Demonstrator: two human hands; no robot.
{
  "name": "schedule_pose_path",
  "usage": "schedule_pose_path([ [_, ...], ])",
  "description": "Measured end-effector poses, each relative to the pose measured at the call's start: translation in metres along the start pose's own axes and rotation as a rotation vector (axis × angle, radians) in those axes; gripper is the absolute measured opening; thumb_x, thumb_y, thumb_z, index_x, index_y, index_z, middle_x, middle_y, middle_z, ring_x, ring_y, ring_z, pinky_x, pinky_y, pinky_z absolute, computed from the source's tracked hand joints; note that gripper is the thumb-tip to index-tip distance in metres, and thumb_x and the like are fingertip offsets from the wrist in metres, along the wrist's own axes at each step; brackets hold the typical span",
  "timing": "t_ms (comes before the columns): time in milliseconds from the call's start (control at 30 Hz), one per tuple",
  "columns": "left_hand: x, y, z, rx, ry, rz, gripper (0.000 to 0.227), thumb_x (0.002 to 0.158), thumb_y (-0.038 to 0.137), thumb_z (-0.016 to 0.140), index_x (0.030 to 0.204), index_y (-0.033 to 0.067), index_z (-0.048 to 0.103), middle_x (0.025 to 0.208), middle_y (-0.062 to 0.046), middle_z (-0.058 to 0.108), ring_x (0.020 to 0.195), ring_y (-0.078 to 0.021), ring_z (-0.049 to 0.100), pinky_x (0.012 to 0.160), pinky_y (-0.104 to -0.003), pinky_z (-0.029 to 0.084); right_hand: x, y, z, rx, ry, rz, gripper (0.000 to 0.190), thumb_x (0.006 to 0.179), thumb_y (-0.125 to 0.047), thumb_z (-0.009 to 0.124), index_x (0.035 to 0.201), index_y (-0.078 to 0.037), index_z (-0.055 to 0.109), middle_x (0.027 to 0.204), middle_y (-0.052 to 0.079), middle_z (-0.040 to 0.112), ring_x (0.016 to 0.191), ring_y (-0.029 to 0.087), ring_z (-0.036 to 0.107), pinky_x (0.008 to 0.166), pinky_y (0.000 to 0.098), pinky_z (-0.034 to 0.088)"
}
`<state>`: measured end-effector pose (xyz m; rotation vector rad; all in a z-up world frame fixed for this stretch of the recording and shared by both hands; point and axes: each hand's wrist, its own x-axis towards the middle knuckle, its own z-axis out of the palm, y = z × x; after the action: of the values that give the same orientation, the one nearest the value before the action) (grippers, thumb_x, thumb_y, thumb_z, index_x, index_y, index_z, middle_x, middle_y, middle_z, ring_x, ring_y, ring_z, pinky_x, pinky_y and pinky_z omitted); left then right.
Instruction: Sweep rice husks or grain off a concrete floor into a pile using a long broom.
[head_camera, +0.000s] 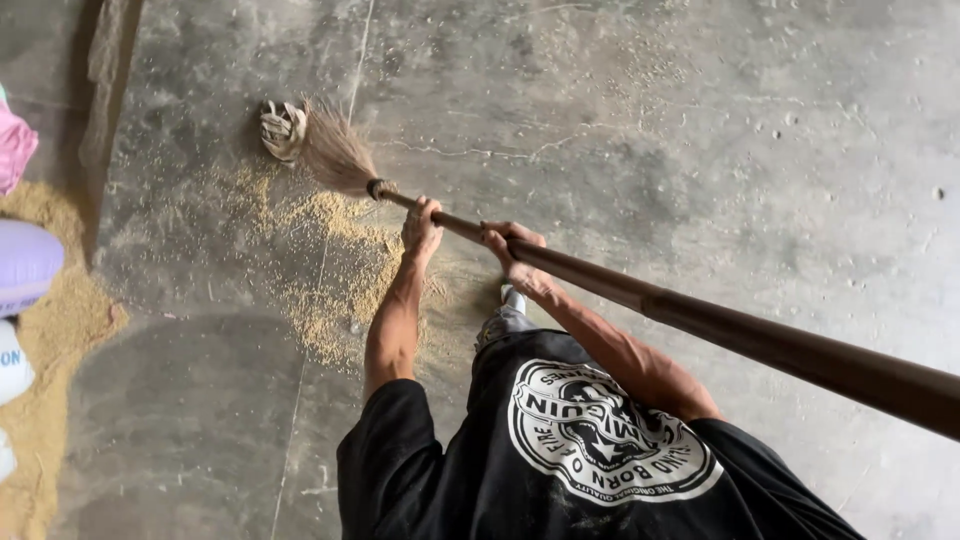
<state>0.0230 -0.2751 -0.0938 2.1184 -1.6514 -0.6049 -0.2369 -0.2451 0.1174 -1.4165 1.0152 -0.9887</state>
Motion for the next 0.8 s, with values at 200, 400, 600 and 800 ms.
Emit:
schedule_pose_path([
  [200, 0.032, 0.033, -0.022, -0.082, 0.278, 0.210, 0.030, 0.088, 0.033, 0.083, 0.089, 0.0118, 0.062, 0.096, -0.005, 0.060, 0.084, -0.0265, 0.058, 0.074, -0.040, 0.053, 0.018, -0.078, -0.035, -0.095, -0.073, 0.010, 0.021, 0.102, -0.018, 0.064, 0.114, -0.003, 0.072, 0.119, 0.012, 0.077, 0.098, 0.018, 0.072, 0.085, 0.0316, 0.058],
  [400, 0.062, 0.139, -0.007, -0.185, 0.380, 0.505, 0.032, 0.074, 0.036, 0.087, 0.076, 0.0142, 0.064, 0.094, -0.006, 0.064, 0.086, -0.0287, 0.060, 0.083, -0.045, 0.048, -0.016, -0.130, -0.128, -0.234, 0.074, -0.043, 0.022, 0.104, -0.019, 0.065, 0.113, 0.000, 0.073, 0.123, 0.014, 0.076, 0.109, 0.023, 0.071, 0.097, 0.0346, 0.058],
  [600, 0.055, 0.282, 0.092, -0.185, -0.027, 0.587, 0.013, 0.087, 0.030, 0.078, 0.086, 0.0180, 0.071, 0.090, -0.001, 0.062, 0.101, -0.0300, 0.050, 0.098, -0.051, 0.041, -0.124, -0.095, -0.216, 0.101, 0.585, -0.109, 0.014, 0.110, -0.006, 0.068, 0.107, 0.008, 0.068, 0.109, 0.026, 0.072, 0.110, 0.037, 0.073, 0.104, 0.0458, 0.060],
  [800, -0.020, 0.411, 0.197, -0.122, -0.410, 0.907, 0.007, 0.097, 0.022, 0.062, 0.098, 0.0185, 0.069, 0.109, -0.004, 0.066, 0.132, -0.0408, 0.049, 0.117, -0.064, 0.036, -0.214, -0.161, -0.179, 0.113, 1.095, -0.118, 0.019, 0.111, -0.002, 0.061, 0.094, 0.006, 0.057, 0.104, 0.025, 0.069, 0.117, 0.050, 0.069, 0.091, 0.0558, 0.060],
])
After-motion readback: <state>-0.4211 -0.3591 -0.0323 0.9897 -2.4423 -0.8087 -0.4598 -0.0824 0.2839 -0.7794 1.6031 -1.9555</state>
